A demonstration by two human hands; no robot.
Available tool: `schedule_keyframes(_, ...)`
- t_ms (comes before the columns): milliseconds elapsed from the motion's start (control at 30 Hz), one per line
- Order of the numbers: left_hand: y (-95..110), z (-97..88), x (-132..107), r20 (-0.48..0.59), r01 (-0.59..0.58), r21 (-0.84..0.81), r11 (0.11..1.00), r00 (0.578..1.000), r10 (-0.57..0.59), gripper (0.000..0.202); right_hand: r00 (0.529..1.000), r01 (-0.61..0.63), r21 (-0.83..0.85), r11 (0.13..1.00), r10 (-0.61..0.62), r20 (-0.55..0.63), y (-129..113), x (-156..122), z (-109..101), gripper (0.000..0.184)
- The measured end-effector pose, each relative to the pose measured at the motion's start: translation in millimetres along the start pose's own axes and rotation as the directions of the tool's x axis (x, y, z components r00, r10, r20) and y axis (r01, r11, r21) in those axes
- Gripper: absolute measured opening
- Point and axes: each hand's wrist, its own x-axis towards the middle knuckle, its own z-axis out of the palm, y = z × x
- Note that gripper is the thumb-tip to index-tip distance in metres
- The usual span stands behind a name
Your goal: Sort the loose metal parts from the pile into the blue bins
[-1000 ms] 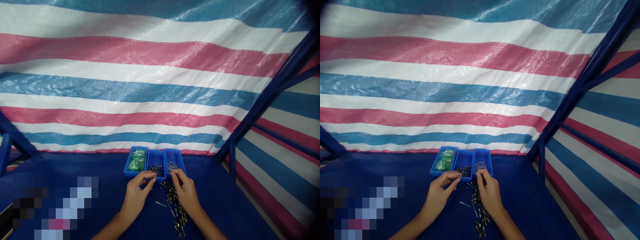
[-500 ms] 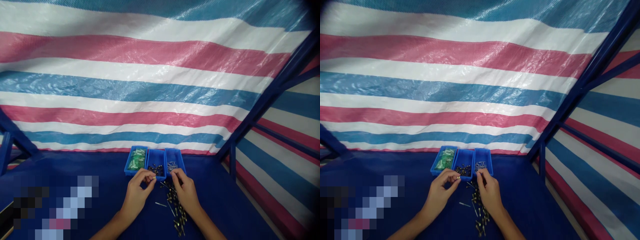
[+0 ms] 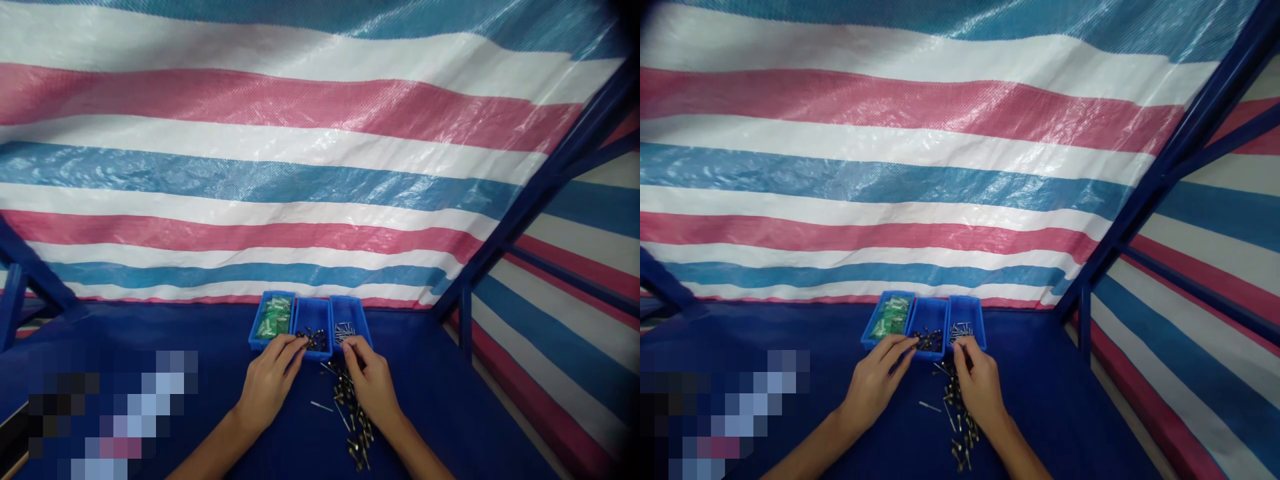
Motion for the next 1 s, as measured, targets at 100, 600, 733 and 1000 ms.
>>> schedule_keyframes(100, -8, -0.7, 0, 0.016, -0.035, 0.088, 0.996, 0.999, 0.033, 0.031, 1.000, 0.003, -0.002, 1.000, -0.003, 0.000, -1, 0, 0, 0.036)
schedule_keyframes(600, 14, -4.3, -1, 0.430, -0.394, 0.027, 0.919, 0.834, 0.345, 0.029, 1.000, 0.013, 0.010, 1.000, -0.013, 0.003, 4, 0, 2, 0.034)
schedule_keyframes(733, 15, -2.0, -3, 0.492, -0.383, 0.036, 0.923, 0.811, 0.318, 0.033, 1.000, 0.014, 0.004, 1.000, -0.014, 0.000, 4, 0, 2, 0.034)
schedule_keyframes(1000, 15, 1.2, -4, 0.521, -0.410, 0.024, 0.912, 0.784, 0.339, 0.032, 1.000, 0.019, -0.016, 1.000, -0.019, -0.004, 6, -1, 2, 0.035)
